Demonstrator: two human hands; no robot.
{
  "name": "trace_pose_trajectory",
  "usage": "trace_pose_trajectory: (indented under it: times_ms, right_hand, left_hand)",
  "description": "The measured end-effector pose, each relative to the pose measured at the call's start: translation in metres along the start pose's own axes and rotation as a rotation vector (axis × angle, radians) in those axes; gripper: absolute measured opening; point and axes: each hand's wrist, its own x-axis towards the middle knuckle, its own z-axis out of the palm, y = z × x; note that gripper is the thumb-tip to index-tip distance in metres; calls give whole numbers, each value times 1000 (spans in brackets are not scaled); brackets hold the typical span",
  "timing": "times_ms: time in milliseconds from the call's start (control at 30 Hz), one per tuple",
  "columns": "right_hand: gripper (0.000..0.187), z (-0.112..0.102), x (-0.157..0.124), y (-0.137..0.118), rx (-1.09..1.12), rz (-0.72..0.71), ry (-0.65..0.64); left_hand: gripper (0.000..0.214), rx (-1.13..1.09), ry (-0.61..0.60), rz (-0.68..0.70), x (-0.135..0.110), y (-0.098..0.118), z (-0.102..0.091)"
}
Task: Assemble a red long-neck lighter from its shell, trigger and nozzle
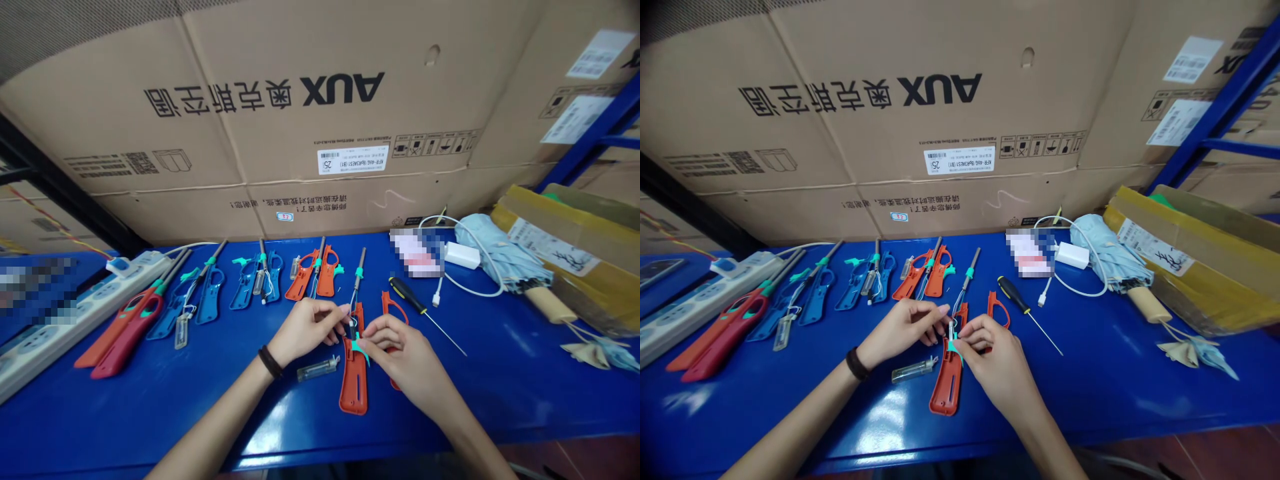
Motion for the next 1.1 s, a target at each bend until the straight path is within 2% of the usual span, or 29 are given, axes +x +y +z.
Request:
trace_pose_trajectory:
  times_ms: [200, 300, 500, 733, 933, 1100]
  right_hand:
    - [15, 1, -1, -1, 14, -20, -11]
    - [14, 2, -3, -3, 16, -28, -5]
    - [17, 1, -6, 1, 77, 30, -84]
    - [24, -10, -7, 5, 102, 49, -89]
    - [37, -9, -6, 7, 133, 101, -100]
    - [36, -8, -3, 11, 132, 92, -34]
  left_hand:
    - [37, -52, -34, -9, 0, 1, 1]
    - [37, -134, -60, -55, 0, 1, 2]
    - [33, -253, -8, -169, 1, 2, 2]
    - [31, -261, -41, -173, -1, 4, 2]
    - [30, -256, -50, -226, -1, 4, 1]
    - [26, -250, -47, -261, 0, 3, 1]
